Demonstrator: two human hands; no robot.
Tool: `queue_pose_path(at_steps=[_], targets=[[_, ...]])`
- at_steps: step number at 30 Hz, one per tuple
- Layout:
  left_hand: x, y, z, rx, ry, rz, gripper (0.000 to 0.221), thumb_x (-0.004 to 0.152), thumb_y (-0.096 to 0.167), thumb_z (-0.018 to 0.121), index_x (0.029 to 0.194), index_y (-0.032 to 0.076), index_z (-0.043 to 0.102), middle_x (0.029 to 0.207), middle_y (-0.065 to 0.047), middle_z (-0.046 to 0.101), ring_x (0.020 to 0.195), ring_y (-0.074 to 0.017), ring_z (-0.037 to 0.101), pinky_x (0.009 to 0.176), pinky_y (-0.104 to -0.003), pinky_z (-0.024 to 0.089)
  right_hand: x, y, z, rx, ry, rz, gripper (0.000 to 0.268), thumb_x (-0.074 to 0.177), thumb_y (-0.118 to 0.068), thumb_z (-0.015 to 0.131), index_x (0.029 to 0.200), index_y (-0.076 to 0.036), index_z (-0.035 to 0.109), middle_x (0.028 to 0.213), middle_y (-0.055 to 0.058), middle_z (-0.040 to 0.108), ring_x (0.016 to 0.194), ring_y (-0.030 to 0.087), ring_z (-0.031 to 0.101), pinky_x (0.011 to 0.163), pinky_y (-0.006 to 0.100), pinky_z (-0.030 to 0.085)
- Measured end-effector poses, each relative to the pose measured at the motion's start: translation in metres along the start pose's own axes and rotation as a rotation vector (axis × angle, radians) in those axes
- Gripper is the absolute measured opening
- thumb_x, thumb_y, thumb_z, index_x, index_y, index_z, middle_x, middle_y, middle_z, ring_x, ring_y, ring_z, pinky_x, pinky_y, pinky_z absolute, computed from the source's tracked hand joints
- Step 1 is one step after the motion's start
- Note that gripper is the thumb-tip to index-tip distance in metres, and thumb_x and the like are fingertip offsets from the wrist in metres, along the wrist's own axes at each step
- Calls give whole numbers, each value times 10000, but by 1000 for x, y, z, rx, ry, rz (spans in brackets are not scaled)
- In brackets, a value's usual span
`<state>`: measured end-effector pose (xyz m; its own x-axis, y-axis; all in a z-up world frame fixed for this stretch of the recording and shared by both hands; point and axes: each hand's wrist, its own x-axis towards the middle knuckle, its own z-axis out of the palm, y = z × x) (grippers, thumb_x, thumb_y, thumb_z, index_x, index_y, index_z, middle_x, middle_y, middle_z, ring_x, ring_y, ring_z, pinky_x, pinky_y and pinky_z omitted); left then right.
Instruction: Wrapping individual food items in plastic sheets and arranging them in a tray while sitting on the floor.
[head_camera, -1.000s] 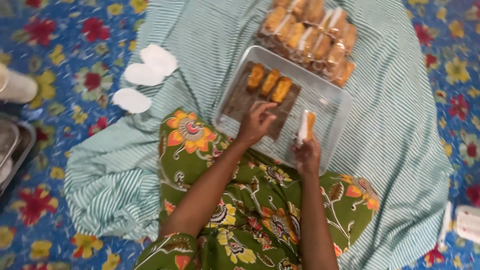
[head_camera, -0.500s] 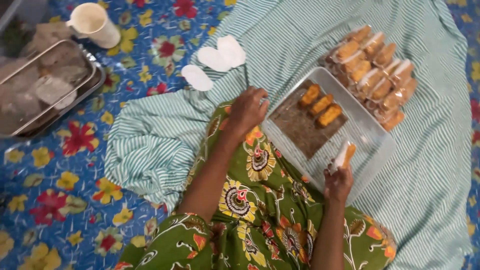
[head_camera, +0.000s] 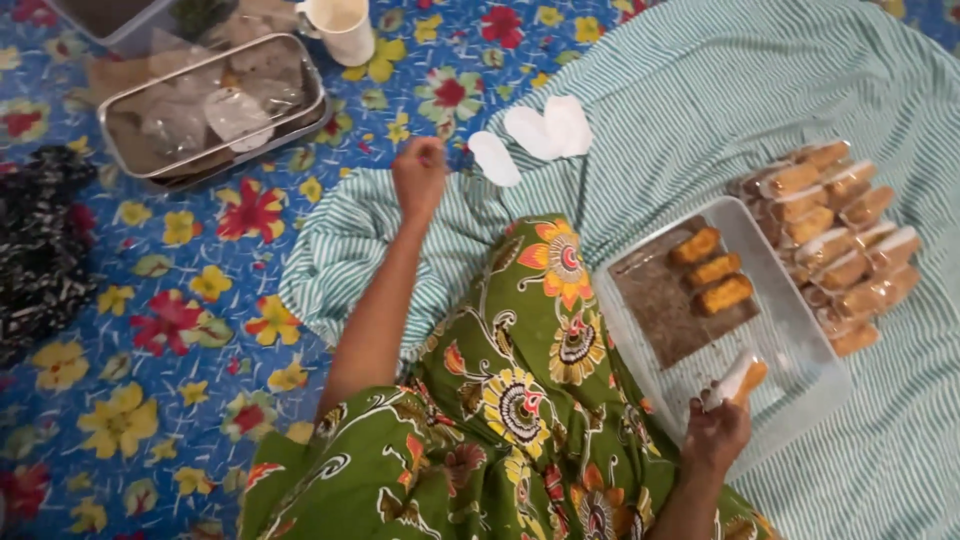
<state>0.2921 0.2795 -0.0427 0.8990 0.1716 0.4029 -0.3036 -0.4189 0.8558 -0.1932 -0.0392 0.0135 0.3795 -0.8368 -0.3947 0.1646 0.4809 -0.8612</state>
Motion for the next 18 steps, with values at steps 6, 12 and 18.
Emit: queue_pose_path(at_steps=[6, 12, 18], targets=[[101, -62, -121, 430, 257, 338, 136, 822, 94, 702, 878, 185, 618, 880, -55, 536, 840, -317, 650, 781, -399, 550, 13, 4, -18, 12, -18, 1, 359, 789, -198, 611, 1140, -125, 610, 937, 60, 627, 775, 136, 602, 682, 225, 490], [164, -108, -203, 611, 305, 331, 181, 833, -17, 647, 958, 104, 697, 950, -168, 620, 893, -410, 581, 774, -509, 471, 44, 45, -74, -564, -217, -551, 334, 901, 208, 634, 980, -70, 465, 1273, 291, 588, 1083, 304, 601, 824, 399, 507], [200, -152, -252, 738, 346, 117, 142, 914, 67, 641, 1012, 75, 743, 1154, -220, 596, 1028, -470, 602, 831, -584, 510, 99, 58, -120, -70, -9, -61, 108, 880, -206, 622, 911, -135, 547, 1034, 90, 594, 877, 173, 585, 737, 302, 481]])
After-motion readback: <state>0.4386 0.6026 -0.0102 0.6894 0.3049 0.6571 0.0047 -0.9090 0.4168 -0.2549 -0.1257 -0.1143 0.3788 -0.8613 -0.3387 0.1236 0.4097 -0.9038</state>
